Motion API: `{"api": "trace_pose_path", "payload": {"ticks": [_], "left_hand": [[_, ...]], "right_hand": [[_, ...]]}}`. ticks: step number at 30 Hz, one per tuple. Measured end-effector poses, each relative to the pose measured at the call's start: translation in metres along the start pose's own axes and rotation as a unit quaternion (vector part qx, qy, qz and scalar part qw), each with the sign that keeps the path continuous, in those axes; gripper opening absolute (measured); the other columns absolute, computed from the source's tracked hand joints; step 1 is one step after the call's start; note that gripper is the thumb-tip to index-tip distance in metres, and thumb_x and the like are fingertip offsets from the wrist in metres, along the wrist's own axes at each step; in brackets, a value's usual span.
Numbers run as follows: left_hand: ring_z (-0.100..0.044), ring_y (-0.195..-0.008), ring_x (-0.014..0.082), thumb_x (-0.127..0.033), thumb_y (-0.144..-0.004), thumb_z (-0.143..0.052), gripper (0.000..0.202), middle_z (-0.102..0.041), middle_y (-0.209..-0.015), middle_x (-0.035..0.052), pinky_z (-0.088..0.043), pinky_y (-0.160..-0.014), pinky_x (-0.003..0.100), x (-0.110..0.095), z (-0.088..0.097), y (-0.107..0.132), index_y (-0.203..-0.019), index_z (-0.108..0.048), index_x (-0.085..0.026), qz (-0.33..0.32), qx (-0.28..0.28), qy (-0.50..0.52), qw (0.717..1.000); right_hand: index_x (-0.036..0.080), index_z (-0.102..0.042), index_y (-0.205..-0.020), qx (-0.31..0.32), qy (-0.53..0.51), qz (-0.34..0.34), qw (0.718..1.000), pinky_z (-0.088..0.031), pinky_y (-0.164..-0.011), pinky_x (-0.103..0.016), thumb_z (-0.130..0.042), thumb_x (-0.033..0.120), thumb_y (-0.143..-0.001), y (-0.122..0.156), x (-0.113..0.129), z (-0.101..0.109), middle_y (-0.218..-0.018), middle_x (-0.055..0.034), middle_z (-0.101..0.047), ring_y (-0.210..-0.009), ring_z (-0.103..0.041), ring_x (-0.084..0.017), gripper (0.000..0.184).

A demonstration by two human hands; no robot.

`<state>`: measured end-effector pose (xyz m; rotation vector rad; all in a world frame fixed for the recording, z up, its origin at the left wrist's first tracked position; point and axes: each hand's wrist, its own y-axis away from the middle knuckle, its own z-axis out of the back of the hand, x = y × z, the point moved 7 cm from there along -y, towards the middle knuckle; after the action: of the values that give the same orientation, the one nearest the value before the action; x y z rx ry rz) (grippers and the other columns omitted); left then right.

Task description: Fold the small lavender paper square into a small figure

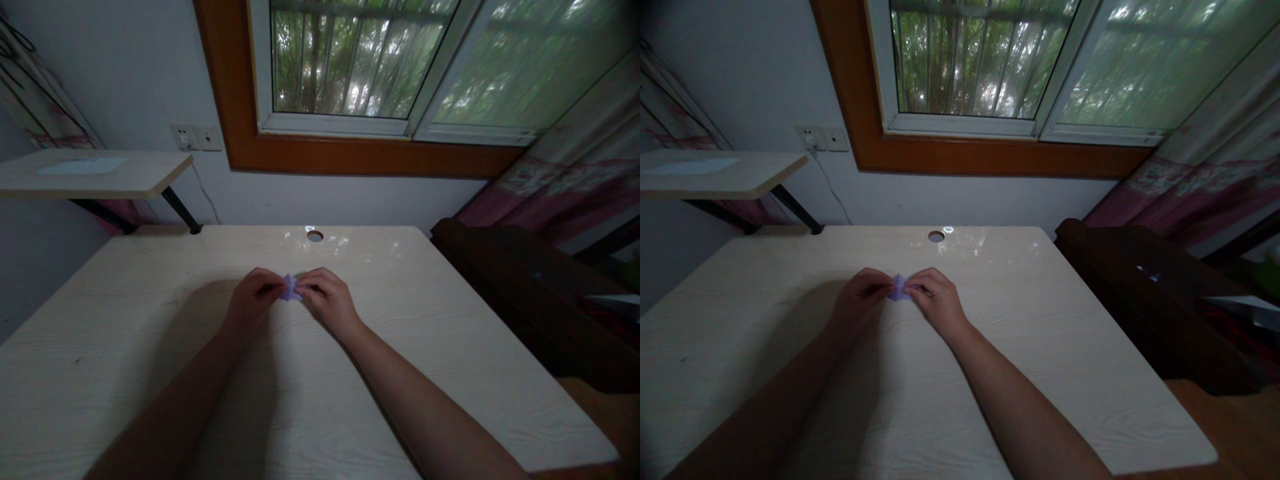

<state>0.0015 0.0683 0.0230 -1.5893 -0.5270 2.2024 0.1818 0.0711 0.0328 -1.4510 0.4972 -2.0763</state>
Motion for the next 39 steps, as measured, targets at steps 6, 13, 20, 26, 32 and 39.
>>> {"api": "trace_pose_path", "payload": {"ticks": [6,13,20,26,32,39], "left_hand": [[-0.063,-0.079,0.0154,-0.028,-0.082,-0.072,0.010,-0.065,-0.087,0.0036,-0.053,-0.073,0.028,0.005,-0.006,0.002,-0.087,-0.070,-0.020,0.013,0.019,0.033,0.999],[-0.063,-0.076,0.0137,-0.027,-0.083,-0.070,0.008,-0.064,-0.083,0.0026,-0.052,-0.069,0.025,-0.004,-0.006,0.002,-0.085,-0.069,-0.019,0.007,0.027,0.001,1.000],[-0.068,-0.078,0.0142,-0.029,-0.085,-0.067,0.010,-0.067,-0.088,0.0031,-0.058,-0.071,0.024,-0.004,-0.009,0.005,-0.088,-0.068,-0.019,0.034,0.043,-0.020,0.998],[-0.068,-0.076,0.0140,-0.025,-0.086,-0.065,0.007,-0.070,-0.088,0.0028,-0.058,-0.069,0.024,-0.009,-0.011,0.006,-0.090,-0.068,-0.020,0.005,0.045,-0.077,0.996],[-0.067,-0.087,0.0184,-0.024,-0.086,-0.066,0.007,-0.071,-0.091,0.0042,-0.055,-0.083,0.033,-0.011,-0.009,0.005,-0.091,-0.067,-0.021,-0.028,0.029,-0.136,0.990],[-0.065,-0.082,0.0171,-0.024,-0.087,-0.064,0.005,-0.069,-0.085,0.0036,-0.052,-0.078,0.031,-0.012,-0.011,0.005,-0.088,-0.067,-0.020,-0.044,0.040,-0.146,0.988]], "right_hand": [[0.026,-0.075,-0.091,0.010,0.012,0.013,1.000,-0.054,-0.075,-0.031,-0.068,0.026,-0.087,0.000,0.004,0.000,-0.089,-0.0047,-0.070,-0.084,-0.066,-0.018,0.007],[0.024,-0.074,-0.093,0.028,0.019,0.017,0.999,-0.053,-0.074,-0.029,-0.066,0.024,-0.088,0.001,0.008,-0.003,-0.090,-0.0050,-0.070,-0.084,-0.065,-0.017,0.009],[0.023,-0.072,-0.094,0.039,0.036,0.026,0.998,-0.052,-0.071,-0.028,-0.063,0.022,-0.090,0.003,0.008,-0.004,-0.089,-0.0049,-0.069,-0.082,-0.064,-0.016,0.010],[0.023,-0.070,-0.092,0.035,0.039,0.034,0.998,-0.050,-0.065,-0.027,-0.062,0.022,-0.089,0.003,0.010,-0.006,-0.088,-0.0052,-0.067,-0.080,-0.063,-0.016,0.008],[0.022,-0.069,-0.092,0.042,0.050,0.044,0.997,-0.049,-0.067,-0.027,-0.061,0.020,-0.090,0.004,0.011,-0.007,-0.088,-0.0049,-0.067,-0.080,-0.062,-0.015,0.009],[0.022,-0.069,-0.092,0.047,0.054,0.039,0.997,-0.050,-0.067,-0.026,-0.060,0.020,-0.090,0.004,0.011,-0.008,-0.087,-0.0049,-0.067,-0.080,-0.062,-0.015,0.010]]}}
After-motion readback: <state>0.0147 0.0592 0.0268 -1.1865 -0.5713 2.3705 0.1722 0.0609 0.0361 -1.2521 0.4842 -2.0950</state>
